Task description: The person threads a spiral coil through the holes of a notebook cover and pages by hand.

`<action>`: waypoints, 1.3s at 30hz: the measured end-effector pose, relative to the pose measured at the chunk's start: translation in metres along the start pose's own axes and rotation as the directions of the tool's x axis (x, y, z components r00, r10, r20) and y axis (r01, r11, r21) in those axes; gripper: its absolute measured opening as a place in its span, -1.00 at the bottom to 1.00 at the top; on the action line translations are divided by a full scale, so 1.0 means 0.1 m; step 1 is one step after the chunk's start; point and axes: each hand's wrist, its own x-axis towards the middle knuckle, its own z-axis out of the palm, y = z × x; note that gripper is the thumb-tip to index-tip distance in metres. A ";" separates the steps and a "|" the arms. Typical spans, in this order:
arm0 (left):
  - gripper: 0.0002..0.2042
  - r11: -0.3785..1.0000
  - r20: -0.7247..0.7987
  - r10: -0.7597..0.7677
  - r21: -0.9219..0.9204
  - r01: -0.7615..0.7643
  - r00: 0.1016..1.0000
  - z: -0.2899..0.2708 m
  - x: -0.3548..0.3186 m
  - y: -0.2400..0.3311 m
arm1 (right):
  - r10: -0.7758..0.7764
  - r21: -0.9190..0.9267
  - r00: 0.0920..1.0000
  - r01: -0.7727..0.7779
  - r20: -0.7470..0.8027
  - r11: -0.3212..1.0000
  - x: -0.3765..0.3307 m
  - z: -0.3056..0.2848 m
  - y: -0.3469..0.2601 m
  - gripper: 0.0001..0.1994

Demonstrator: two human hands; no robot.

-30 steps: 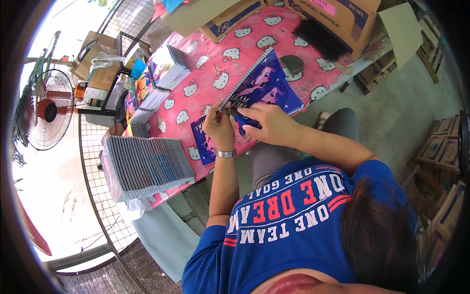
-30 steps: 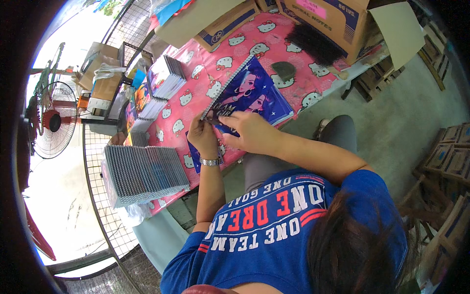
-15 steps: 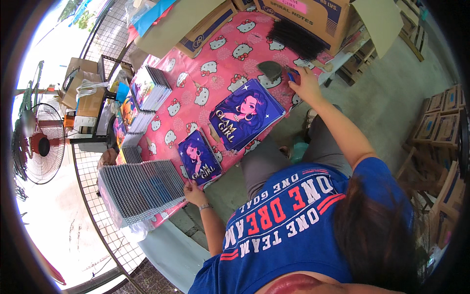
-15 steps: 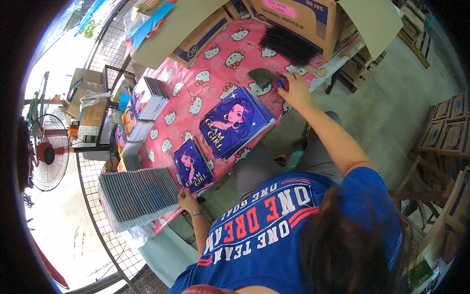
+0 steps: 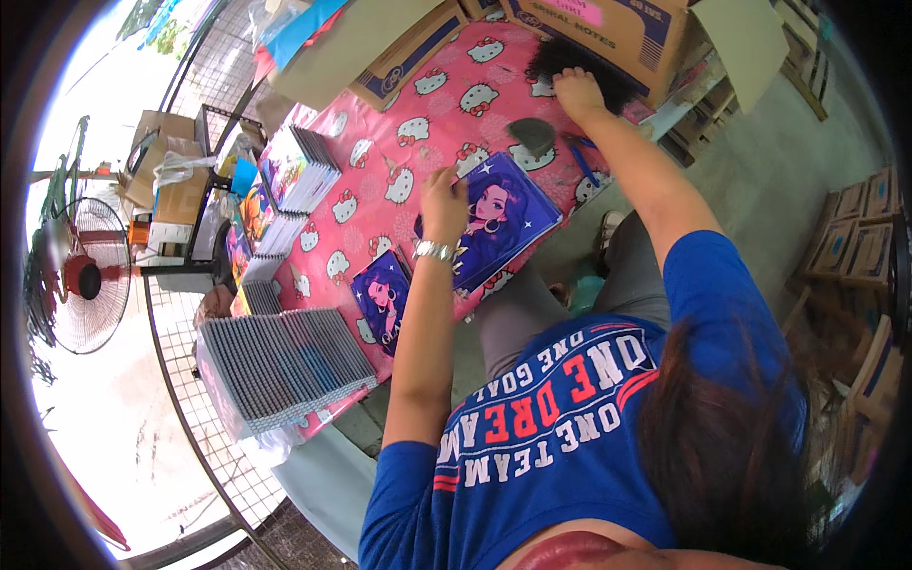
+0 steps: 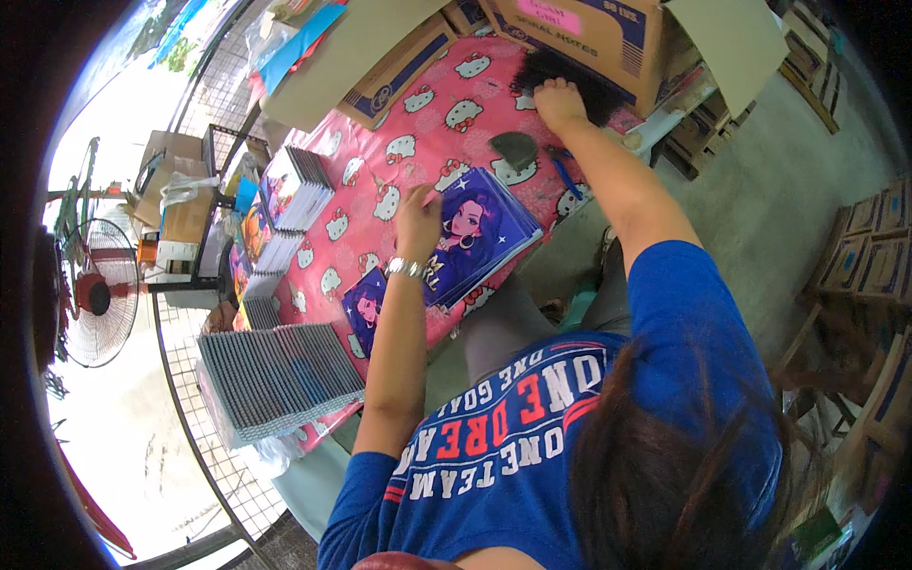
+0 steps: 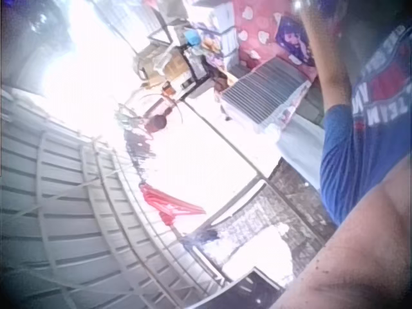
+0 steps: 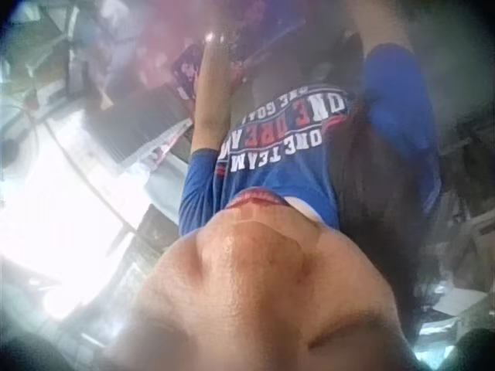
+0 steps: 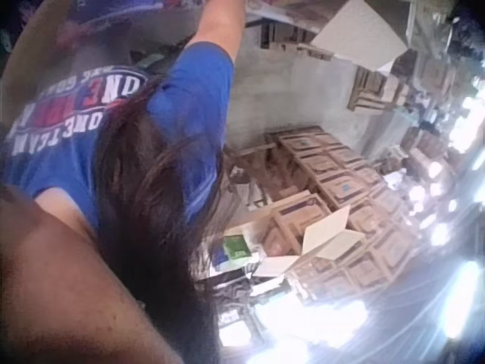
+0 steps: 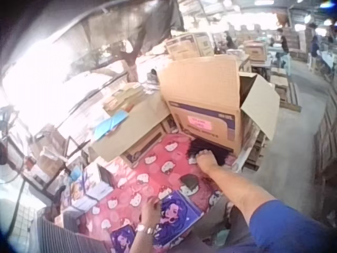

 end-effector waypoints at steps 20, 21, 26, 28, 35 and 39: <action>-0.81 0.954 -0.104 0.281 0.139 -0.266 0.954 -0.92 -0.40 0.70 | -0.372 0.941 0.921 0.219 -0.112 0.259 -0.81 -1.81 -0.48 -0.65; -0.80 0.948 -0.080 0.287 0.165 -0.271 0.955 -0.90 -0.47 0.76 | -0.406 0.941 0.899 0.267 -0.165 0.209 -0.96 -1.84 -0.53 -0.65; -0.76 0.962 -0.111 0.253 0.130 -0.238 0.961 -0.79 -0.51 0.81 | -0.360 0.910 0.895 0.354 -0.262 0.217 -1.32 -1.81 -0.64 -0.64; -0.76 0.956 -0.153 0.281 0.137 -0.261 0.948 -0.77 -0.46 0.81 | -0.298 0.837 0.887 0.442 -0.354 0.323 -1.35 -1.82 -0.66 -0.63; -0.80 0.953 -0.151 0.301 0.078 -0.292 0.941 -0.77 -0.28 0.83 | -0.273 0.775 0.865 0.500 -0.422 0.386 -1.38 -1.84 -0.77 -0.64; -0.80 0.952 -0.148 0.305 0.041 -0.302 0.941 -0.77 -0.26 0.86 | -0.226 0.813 0.889 0.457 -0.399 0.360 -1.42 -1.87 -0.77 -0.64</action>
